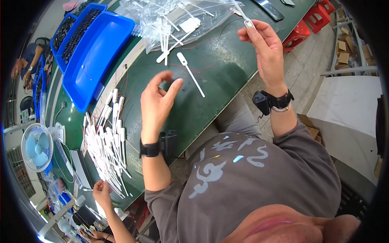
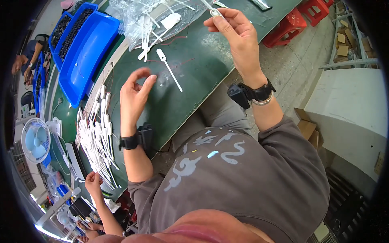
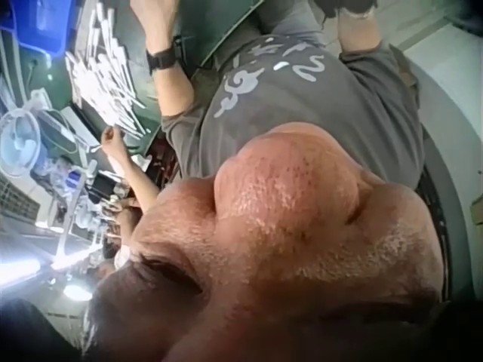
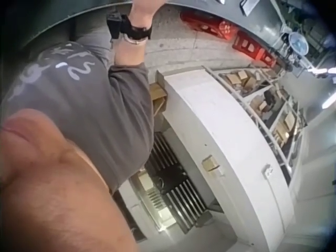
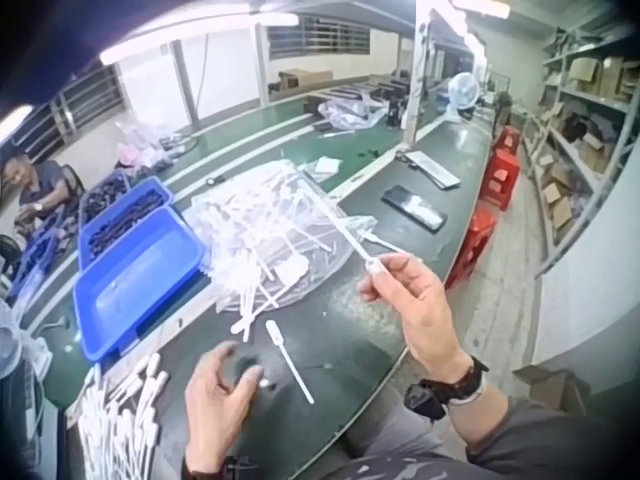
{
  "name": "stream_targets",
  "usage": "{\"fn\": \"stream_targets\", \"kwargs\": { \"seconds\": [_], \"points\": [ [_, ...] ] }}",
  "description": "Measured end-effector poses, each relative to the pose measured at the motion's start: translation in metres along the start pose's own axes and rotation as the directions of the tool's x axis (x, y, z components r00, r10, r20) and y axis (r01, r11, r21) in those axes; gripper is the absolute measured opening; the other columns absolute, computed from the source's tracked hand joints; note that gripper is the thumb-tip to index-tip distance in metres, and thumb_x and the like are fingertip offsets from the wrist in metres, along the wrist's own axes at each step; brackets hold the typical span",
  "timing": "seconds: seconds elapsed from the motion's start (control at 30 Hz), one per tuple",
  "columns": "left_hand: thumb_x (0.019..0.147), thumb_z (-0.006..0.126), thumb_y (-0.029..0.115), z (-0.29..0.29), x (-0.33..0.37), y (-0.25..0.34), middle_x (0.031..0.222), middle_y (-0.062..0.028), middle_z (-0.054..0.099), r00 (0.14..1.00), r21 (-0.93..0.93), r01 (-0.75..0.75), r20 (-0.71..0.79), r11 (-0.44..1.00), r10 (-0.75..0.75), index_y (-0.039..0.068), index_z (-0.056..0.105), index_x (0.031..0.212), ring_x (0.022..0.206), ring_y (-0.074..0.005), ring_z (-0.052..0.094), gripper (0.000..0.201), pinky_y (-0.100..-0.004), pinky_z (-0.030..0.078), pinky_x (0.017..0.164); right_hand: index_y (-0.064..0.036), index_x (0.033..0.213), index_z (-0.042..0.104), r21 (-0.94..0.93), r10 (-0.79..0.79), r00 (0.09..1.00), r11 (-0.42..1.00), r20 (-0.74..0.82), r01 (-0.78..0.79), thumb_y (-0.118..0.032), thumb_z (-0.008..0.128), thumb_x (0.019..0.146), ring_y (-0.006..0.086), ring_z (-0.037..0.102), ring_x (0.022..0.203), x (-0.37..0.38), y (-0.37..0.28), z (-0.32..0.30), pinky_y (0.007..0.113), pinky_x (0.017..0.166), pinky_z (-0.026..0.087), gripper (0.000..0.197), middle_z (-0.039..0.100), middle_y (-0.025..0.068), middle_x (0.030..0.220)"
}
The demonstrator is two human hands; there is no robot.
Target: The person picks up a white plastic housing and a wire, threads the wire through it, and then joins a second plastic piece to the assembly. They press the components together by hand before placing the finished unit onto the work surface.
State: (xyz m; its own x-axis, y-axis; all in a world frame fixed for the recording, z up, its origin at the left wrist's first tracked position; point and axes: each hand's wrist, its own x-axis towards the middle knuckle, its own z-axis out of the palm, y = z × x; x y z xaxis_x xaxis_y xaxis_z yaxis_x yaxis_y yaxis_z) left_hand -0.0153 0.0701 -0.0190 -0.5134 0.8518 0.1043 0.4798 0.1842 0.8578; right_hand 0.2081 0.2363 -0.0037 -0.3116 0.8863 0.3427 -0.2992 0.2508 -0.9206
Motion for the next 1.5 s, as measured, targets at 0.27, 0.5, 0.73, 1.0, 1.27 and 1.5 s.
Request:
{"fn": "stream_targets", "kwargs": {
  "seconds": [0.27, 0.5, 0.73, 1.0, 1.27, 1.5],
  "points": [
    [0.080, 0.076, 0.006, 0.013, 0.003, 0.022, 0.094, -0.0059, 0.067, 0.746, 0.332, -0.524, -0.265, 0.784, 0.611, 0.008, 0.067, 0.112, 0.062, -0.0135, 0.058, 0.034, -0.0299, 0.049, 0.061, 0.0001, 0.121, 0.056, 0.154, 0.203, 0.946, 0.957, 0.253, -0.247, -0.016, 0.055, 0.099, 0.0143, 0.061, 0.088, -0.017, -0.013, 0.026, 0.028, 0.085, 0.048, 0.027, 0.068, 0.0107, 0.101],
    [0.083, 0.074, 0.005, 0.014, -0.004, 0.027, 0.090, -0.0088, 0.069, 0.854, 0.033, -0.480, -0.210, 0.877, 0.475, 0.004, 0.067, 0.110, 0.067, -0.0124, 0.062, 0.029, -0.0270, 0.051, 0.060, -0.0010, 0.120, 0.056, 0.117, 0.348, 0.876, 0.907, 0.335, -0.405, -0.016, 0.056, 0.098, 0.0120, 0.060, 0.084, -0.029, -0.008, 0.040, 0.026, 0.083, 0.047, 0.027, 0.069, 0.0096, 0.100],
    [0.090, 0.067, 0.009, -0.008, 0.011, 0.030, 0.094, -0.0114, 0.070, 0.999, -0.709, 0.030, 0.000, 0.704, -0.044, -0.001, 0.065, 0.112, 0.068, -0.0139, 0.063, 0.024, -0.0264, 0.053, 0.060, -0.0011, 0.119, 0.055, -0.029, 0.463, 0.792, 0.869, 0.398, -0.493, -0.016, 0.056, 0.099, 0.0099, 0.060, 0.088, -0.049, 0.009, 0.047, 0.024, 0.086, 0.046, 0.025, 0.069, 0.0086, 0.102],
    [0.093, 0.065, 0.012, -0.014, 0.025, 0.018, 0.099, -0.0135, 0.070, 0.981, -0.830, 0.179, 0.108, 0.528, -0.162, -0.001, 0.065, 0.110, 0.065, -0.0109, 0.062, 0.022, -0.0231, 0.051, 0.055, -0.0002, 0.118, 0.055, -0.043, 0.412, 0.821, 0.901, 0.395, -0.432, -0.015, 0.056, 0.098, 0.0112, 0.062, 0.098, -0.057, 0.018, 0.054, 0.025, 0.091, 0.046, 0.025, 0.069, 0.0084, 0.106],
    [0.091, 0.068, 0.014, -0.005, 0.022, 0.023, 0.088, -0.0076, 0.072, 0.993, -0.658, 0.039, -0.058, 0.752, -0.102, -0.002, 0.065, 0.106, 0.056, -0.0052, 0.054, 0.023, -0.0183, 0.040, 0.049, 0.0001, 0.117, 0.055, 0.030, 0.423, 0.837, 0.887, 0.347, -0.461, -0.014, 0.056, 0.098, 0.0112, 0.063, 0.097, -0.061, 0.024, 0.055, 0.025, 0.091, 0.046, 0.023, 0.070, 0.0087, 0.105],
    [0.089, 0.070, 0.017, -0.006, 0.027, 0.018, 0.079, -0.0034, 0.070, 0.980, -0.542, 0.015, -0.158, 0.840, -0.119, -0.001, 0.069, 0.098, 0.053, -0.0026, 0.048, 0.020, -0.0186, 0.036, 0.047, 0.0000, 0.112, 0.055, -0.229, 0.287, 0.917, 0.947, 0.277, -0.227, -0.011, 0.056, 0.098, 0.0116, 0.064, 0.098, -0.071, 0.017, 0.065, 0.025, 0.089, 0.047, 0.018, 0.070, 0.0088, 0.104]
  ]
}}
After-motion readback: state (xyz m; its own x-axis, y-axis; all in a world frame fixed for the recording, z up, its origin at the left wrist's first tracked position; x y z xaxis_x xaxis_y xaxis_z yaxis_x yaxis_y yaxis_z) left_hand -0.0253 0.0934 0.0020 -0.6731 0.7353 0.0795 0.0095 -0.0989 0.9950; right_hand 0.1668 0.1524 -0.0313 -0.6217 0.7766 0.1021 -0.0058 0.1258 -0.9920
